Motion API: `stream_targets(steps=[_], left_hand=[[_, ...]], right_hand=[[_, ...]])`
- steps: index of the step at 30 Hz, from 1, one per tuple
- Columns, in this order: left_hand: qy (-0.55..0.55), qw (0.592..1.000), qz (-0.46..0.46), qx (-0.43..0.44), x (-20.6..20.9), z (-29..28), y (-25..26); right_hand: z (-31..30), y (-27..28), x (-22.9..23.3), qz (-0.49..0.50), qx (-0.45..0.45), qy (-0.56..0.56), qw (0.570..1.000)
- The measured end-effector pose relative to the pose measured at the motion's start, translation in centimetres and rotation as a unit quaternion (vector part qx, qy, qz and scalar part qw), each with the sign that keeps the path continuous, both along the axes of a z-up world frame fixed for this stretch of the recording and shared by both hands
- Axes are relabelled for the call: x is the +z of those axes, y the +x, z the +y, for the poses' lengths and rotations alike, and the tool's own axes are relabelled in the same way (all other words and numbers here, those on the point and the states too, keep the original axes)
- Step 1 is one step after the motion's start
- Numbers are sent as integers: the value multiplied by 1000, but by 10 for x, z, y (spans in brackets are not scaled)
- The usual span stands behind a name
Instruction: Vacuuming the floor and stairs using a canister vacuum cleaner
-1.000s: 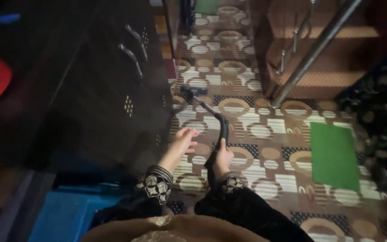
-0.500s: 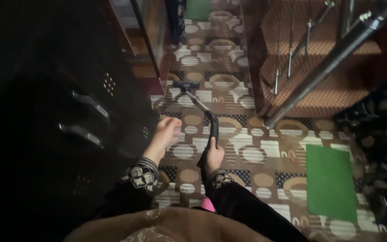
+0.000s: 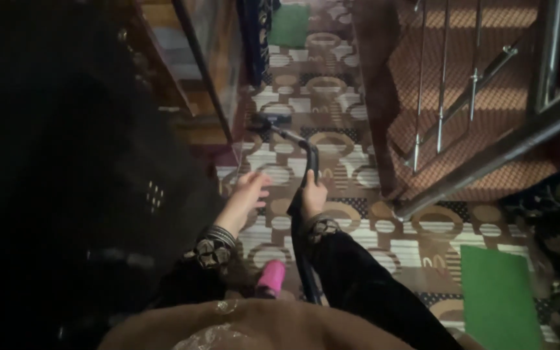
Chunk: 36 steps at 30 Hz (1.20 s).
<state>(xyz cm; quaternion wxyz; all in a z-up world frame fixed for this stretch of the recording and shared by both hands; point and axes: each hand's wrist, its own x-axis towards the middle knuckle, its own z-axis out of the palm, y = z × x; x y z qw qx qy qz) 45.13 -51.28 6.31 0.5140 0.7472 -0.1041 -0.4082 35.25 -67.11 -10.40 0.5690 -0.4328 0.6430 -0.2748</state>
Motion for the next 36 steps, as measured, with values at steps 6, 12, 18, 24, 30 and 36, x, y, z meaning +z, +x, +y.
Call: stream_targets(steps=[6,12,18,24,30,36], left_hand=[[-21,1000,5,6,-27,-67,82],[-12,999,34,-13,-24,-93,99],[-23,995,77,-58,-10,-82,72],[-18,990,97,-99,-15,-56,23],[-27,981,158,-107,-28,-22,-48],[-34,978,180,-102,-24,12,-119]], right_hand=[[-89,79,-53,24,26,-29,999],[-80,83,-3,-81,81,3,993],[-47,21,13,-68,133,-1,989],[24,-70,71,13,142,-26,989],[77,-176,86,-37,93,8,995],[136,-250,129,-34,99,-15,994]])
